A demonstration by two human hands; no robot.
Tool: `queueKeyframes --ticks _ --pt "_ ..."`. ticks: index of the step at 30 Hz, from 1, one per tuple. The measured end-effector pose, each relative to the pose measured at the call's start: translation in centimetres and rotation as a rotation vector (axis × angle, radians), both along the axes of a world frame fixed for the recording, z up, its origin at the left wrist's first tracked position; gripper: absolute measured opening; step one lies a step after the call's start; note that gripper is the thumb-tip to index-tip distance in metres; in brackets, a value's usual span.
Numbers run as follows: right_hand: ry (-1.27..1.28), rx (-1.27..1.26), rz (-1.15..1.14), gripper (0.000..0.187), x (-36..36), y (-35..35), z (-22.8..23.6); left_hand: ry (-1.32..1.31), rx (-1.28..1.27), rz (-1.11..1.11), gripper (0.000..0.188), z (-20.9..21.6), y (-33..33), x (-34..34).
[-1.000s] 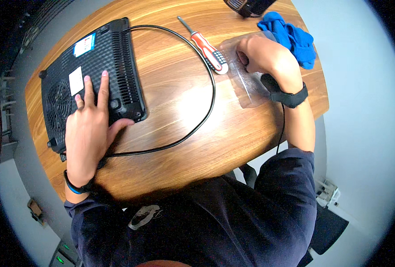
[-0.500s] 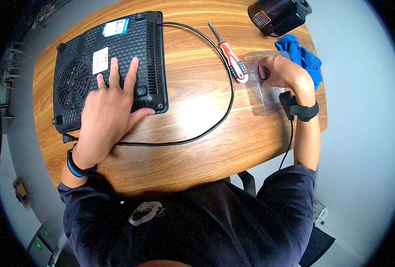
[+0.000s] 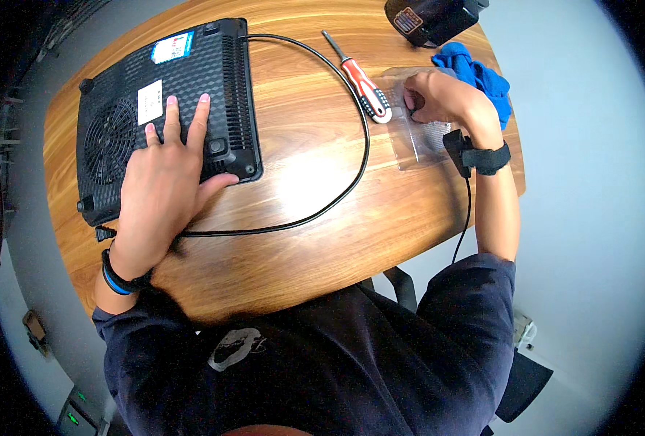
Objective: The person reassembles a portable induction cooktop by placing the top cover over the internal components and securing it with screws. They then flip the unit over and continue fastening screws on the bottom casing using a screwdriver.
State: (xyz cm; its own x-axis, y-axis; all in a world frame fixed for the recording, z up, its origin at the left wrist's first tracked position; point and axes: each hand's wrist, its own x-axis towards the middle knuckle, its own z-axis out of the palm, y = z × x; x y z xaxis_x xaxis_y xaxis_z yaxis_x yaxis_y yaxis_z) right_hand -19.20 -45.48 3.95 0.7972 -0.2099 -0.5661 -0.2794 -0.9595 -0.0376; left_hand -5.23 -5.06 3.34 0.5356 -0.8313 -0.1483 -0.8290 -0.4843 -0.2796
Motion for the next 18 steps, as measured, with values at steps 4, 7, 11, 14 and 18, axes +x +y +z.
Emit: queueKeyframes --ticks 4,7,11,14,18 --pt "-0.030 0.062 -0.052 0.016 -1.0 -0.1 0.7 0.013 0.002 0.001 0.113 0.0 -0.2 0.0" --pt "-0.105 0.103 -0.015 0.014 -2.3 -0.9 1.8 0.004 0.001 -0.003 0.113 0.1 -0.1 0.0" --pt "-0.308 0.013 -0.090 0.013 -2.6 -0.4 2.8 -0.013 0.007 -0.039 0.104 0.6 0.1 0.1" --pt "-0.573 0.039 0.026 0.013 -2.2 3.0 4.0 0.015 -0.036 -0.118 0.091 1.6 0.9 0.8" --pt "-0.774 0.277 0.240 0.013 0.4 8.7 4.5 0.221 -0.265 -0.219 0.070 2.9 1.8 2.2"
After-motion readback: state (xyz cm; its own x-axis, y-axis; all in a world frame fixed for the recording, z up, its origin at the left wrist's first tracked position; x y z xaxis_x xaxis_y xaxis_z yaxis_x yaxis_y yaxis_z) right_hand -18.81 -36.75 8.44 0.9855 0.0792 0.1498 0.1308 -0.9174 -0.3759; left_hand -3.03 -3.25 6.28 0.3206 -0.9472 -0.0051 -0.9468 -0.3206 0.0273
